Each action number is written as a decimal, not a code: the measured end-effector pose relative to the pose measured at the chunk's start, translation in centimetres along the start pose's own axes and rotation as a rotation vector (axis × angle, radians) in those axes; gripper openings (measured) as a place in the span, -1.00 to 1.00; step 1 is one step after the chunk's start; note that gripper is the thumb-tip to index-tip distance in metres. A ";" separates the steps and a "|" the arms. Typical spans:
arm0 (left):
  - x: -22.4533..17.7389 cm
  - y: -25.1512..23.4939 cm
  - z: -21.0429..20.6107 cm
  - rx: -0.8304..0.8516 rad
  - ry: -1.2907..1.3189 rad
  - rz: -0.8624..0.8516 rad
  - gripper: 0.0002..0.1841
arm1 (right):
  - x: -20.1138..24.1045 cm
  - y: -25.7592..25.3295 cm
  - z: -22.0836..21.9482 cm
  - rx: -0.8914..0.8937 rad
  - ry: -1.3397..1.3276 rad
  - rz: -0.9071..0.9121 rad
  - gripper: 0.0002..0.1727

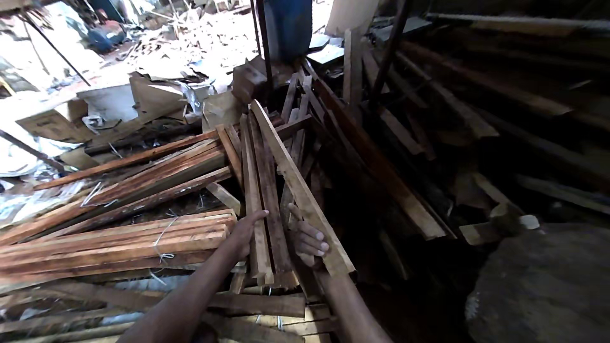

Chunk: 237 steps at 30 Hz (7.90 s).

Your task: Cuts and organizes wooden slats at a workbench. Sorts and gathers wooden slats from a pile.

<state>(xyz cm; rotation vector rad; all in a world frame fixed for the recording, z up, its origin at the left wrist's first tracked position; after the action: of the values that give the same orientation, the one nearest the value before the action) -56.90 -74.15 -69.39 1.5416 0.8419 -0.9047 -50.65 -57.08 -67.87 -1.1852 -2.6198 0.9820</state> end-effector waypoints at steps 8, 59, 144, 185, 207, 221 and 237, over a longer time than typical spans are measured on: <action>-0.1 0.0 -0.1 -0.009 -0.037 0.013 -0.35 | 0.2 0.7 0.9 -0.042 0.059 0.023 -0.29; -0.9 1.5 -0.8 0.221 0.116 -0.139 -0.26 | -1.6 -4.1 -0.4 -1.370 2.163 0.140 -0.57; -6.1 3.1 3.2 0.189 0.159 -0.199 -0.59 | 6.4 8.9 1.6 -0.925 0.422 0.078 -0.41; -5.1 3.8 -0.7 0.086 -0.028 -0.164 -0.57 | 4.0 14.7 1.4 -1.223 0.813 0.345 -0.57; -5.2 3.9 -0.8 0.135 -0.042 -0.189 -0.62 | 3.7 13.9 1.9 -1.047 0.620 0.302 0.02; -5.4 4.2 -0.7 0.056 -0.064 -0.152 -0.55 | 4.2 13.4 0.7 -1.221 0.877 0.290 -0.27; -3.8 1.8 0.9 0.104 0.019 -0.107 -0.46 | 14.7 13.7 -10.3 -2.342 2.156 0.483 -0.47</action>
<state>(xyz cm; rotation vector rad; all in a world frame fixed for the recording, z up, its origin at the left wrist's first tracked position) -57.11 -75.47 -65.33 1.6091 0.9106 -1.0266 -48.54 -34.75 -70.26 -1.0035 -0.2955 -2.4361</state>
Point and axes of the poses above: each hand's wrist, its own y-axis away from the middle knuckle, its own z-axis out of the back of the hand, x = y × z, the point moved 5 cm from there along -y, towards the middle knuckle, and after that the axes turned 9 degrees about -z, right-handed, at the moved point
